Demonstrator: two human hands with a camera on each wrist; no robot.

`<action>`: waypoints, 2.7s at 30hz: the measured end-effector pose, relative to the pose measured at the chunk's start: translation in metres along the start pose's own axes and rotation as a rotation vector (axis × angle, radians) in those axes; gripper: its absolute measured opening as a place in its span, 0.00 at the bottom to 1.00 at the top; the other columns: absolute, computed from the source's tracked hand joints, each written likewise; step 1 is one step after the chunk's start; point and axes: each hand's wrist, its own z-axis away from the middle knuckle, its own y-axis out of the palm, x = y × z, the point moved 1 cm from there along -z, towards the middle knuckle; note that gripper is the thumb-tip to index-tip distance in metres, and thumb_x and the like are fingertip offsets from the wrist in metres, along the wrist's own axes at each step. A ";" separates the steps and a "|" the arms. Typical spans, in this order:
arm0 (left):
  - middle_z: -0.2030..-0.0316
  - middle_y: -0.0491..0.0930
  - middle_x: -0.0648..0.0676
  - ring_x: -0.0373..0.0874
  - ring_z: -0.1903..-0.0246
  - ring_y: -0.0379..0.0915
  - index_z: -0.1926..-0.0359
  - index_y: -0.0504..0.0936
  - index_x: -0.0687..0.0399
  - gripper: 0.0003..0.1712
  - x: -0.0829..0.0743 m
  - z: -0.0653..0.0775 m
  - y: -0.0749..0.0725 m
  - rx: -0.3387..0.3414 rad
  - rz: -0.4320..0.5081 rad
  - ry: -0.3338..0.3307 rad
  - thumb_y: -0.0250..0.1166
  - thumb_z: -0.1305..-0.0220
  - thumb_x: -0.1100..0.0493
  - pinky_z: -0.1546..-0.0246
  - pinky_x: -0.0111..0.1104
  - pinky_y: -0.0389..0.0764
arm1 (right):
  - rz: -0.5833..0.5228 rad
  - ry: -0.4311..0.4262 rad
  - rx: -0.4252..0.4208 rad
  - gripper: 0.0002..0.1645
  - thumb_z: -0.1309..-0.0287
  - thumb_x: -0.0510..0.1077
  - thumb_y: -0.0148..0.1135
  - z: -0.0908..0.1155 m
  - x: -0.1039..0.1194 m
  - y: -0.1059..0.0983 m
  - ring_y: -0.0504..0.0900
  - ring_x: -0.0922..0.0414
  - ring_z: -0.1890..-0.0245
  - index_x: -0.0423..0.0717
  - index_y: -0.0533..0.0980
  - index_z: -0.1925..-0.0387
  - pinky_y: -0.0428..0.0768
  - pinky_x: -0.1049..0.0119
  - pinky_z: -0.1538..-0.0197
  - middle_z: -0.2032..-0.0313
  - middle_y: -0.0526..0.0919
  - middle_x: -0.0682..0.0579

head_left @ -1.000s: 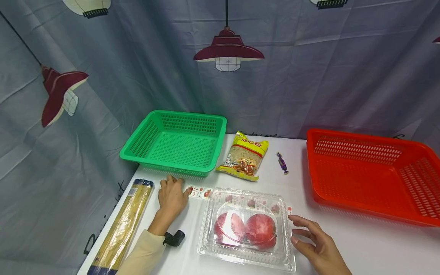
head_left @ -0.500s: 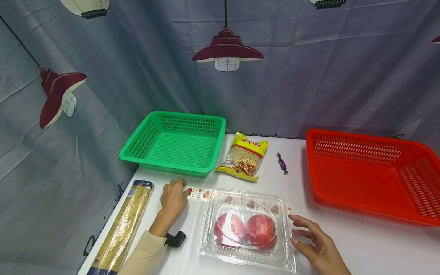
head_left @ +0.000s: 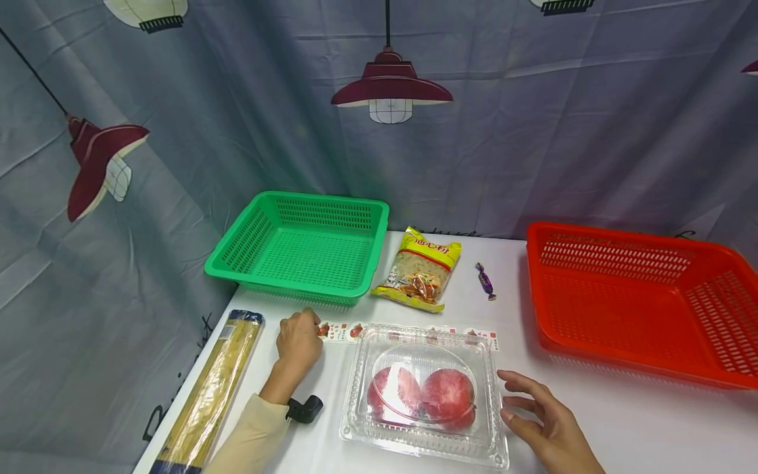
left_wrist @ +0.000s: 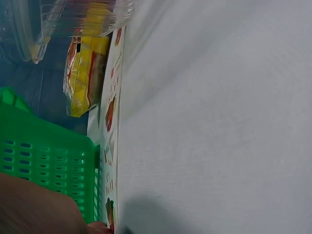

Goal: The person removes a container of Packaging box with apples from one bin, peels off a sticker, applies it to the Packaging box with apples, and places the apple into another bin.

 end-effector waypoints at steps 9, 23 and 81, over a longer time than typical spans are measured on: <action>0.66 0.77 0.68 0.65 0.67 0.72 0.56 0.81 0.72 0.21 -0.008 0.005 -0.011 -0.101 0.018 0.067 0.63 0.55 0.81 0.66 0.53 0.75 | -0.005 -0.029 0.012 0.33 0.42 0.41 0.69 -0.001 0.000 -0.003 0.81 0.55 0.52 0.49 0.71 0.35 0.82 0.64 0.56 0.43 0.74 0.44; 0.71 0.79 0.58 0.55 0.74 0.74 0.66 0.82 0.61 0.06 -0.044 0.014 -0.065 -0.154 0.087 0.139 0.64 0.35 0.62 0.78 0.45 0.73 | 0.010 -0.091 0.018 0.32 0.40 0.42 0.68 -0.003 0.004 -0.005 0.80 0.55 0.52 0.48 0.70 0.35 0.82 0.63 0.56 0.44 0.74 0.44; 0.71 0.84 0.52 0.46 0.76 0.81 0.64 0.87 0.60 0.05 -0.145 0.032 -0.124 0.398 0.835 0.384 0.65 0.35 0.65 0.73 0.37 0.82 | 0.252 -1.196 -0.040 0.19 0.55 0.37 0.76 -0.074 0.155 0.052 0.75 0.59 0.61 0.47 0.85 0.57 0.70 0.71 0.59 0.62 0.78 0.56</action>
